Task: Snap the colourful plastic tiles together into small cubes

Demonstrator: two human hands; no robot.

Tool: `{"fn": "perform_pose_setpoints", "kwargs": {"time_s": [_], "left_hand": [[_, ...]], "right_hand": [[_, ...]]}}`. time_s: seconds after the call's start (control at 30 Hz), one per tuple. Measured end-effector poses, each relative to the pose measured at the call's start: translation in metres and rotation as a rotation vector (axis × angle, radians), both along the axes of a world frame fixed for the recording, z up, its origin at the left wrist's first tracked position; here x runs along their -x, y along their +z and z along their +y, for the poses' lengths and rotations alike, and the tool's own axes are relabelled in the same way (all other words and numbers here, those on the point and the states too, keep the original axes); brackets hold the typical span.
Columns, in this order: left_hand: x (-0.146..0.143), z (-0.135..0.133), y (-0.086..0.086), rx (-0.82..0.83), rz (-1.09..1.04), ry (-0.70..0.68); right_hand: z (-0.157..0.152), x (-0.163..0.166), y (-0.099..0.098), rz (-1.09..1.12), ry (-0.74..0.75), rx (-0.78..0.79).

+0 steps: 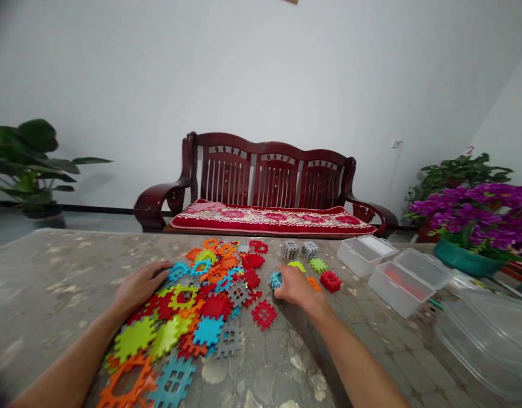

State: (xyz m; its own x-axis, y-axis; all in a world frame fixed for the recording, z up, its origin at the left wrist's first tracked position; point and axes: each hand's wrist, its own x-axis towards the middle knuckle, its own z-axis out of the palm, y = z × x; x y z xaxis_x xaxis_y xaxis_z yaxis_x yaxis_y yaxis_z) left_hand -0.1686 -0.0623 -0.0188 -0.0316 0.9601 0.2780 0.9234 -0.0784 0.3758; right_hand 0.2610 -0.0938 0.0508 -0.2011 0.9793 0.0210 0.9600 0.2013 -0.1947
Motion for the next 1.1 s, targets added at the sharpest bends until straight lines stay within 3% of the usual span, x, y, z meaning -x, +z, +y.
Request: {"fn": "perform_pose_setpoints", "kwargs": {"time_s": [0.13, 0.27, 0.53, 0.83, 1.1], "left_hand": [[-0.001, -0.001, 0.000, -0.010, -0.001, -0.001], [-0.002, -0.001, 0.002, 0.001, -0.005, 0.012], [0.001, 0.000, -0.002, 0.004, -0.004, 0.019], [0.001, 0.002, -0.003, 0.012, 0.008, -0.003], [0.000, 0.000, -0.001, 0.005, -0.003, 0.014]], "right_hand": [[-0.007, -0.010, 0.008, 0.070, -0.007, 0.022], [0.014, -0.003, 0.013, 0.089, -0.090, -0.064], [0.042, 0.021, -0.014, -0.039, -0.230, -0.080], [0.037, 0.015, -0.011, -0.008, -0.191, -0.081], [0.002, -0.006, -0.004, 0.070, -0.238, -0.208]]}}
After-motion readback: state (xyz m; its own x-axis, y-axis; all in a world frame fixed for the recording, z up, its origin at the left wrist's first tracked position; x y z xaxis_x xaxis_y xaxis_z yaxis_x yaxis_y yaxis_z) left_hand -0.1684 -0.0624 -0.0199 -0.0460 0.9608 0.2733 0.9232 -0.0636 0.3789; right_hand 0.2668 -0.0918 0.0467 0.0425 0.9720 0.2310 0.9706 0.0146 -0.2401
